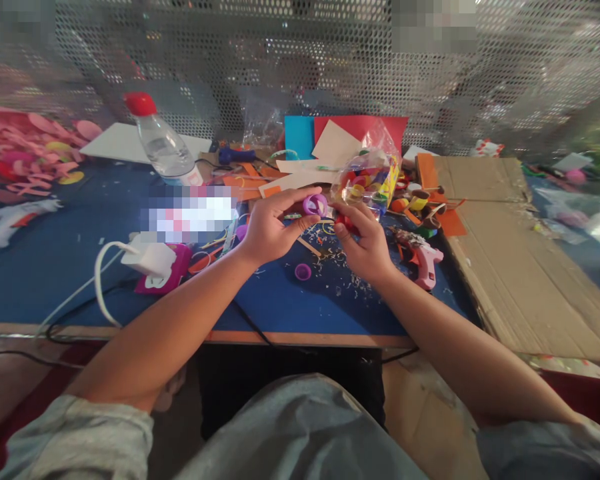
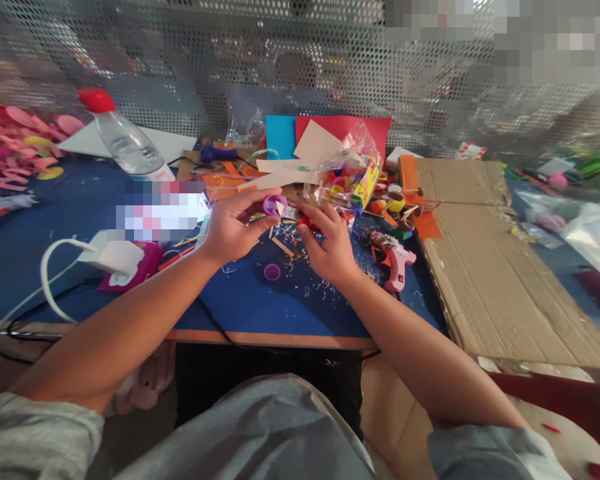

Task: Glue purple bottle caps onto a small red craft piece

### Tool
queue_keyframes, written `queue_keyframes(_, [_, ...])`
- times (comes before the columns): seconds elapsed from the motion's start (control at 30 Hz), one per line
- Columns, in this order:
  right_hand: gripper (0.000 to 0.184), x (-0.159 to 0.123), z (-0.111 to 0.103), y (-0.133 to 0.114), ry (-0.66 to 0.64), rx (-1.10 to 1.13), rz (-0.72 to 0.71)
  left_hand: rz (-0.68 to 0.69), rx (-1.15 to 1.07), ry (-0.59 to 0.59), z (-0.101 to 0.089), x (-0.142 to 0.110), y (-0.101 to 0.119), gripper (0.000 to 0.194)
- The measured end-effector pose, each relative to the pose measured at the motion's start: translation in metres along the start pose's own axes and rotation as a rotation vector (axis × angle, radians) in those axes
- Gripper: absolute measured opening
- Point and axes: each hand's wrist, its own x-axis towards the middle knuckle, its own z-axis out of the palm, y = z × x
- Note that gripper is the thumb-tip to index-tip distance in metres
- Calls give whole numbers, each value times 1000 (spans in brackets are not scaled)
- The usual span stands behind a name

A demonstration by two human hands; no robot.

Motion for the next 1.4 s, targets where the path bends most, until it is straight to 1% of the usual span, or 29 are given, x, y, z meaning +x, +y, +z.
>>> queue_keyframes(0.17, [34, 0, 0, 0, 2, -27, -15, 35, 30, -8, 0, 0, 1, 51])
queue_keyframes(0.3, [35, 2, -1, 3, 17, -24, -20, 29, -20, 18, 2, 0, 3, 49])
queue_keyframes(0.37, [35, 3, -2, 4, 23, -24, -14, 25, -35, 10, 2, 0, 4, 48])
queue_keyframes(0.53, [35, 3, -2, 3, 11, -5, 11, 18, 12, -31, -1, 1, 2, 50])
queue_keyframes(0.7, [34, 2, -2, 1, 11, -13, -22, 15, 15, -84, -4, 1, 2, 52])
queue_keyframes(0.87, [35, 1, -3, 0, 6, -22, -58, -66, -49, -175, -9, 3, 5, 57])
queue_keyframes(0.93, [35, 1, -3, -1, 2, -38, -63, -68, -82, -211, -10, 4, 6, 54])
queue_keyframes(1.0, [35, 1, -3, -1, -1, -43, -66, -42, -89, -223, -8, 3, 7, 50])
queue_keyframes(1.17, [35, 1, -2, -1, 4, -39, -56, 16, 12, -175, 0, -1, 6, 49])
queue_keyframes(1.27, [36, 1, -2, -2, -25, -37, -32, 65, 144, -163, 0, -1, 7, 37])
queue_keyframes(1.4, [37, 1, -1, -2, -46, -59, 3, 86, 250, -201, -5, 0, 8, 28])
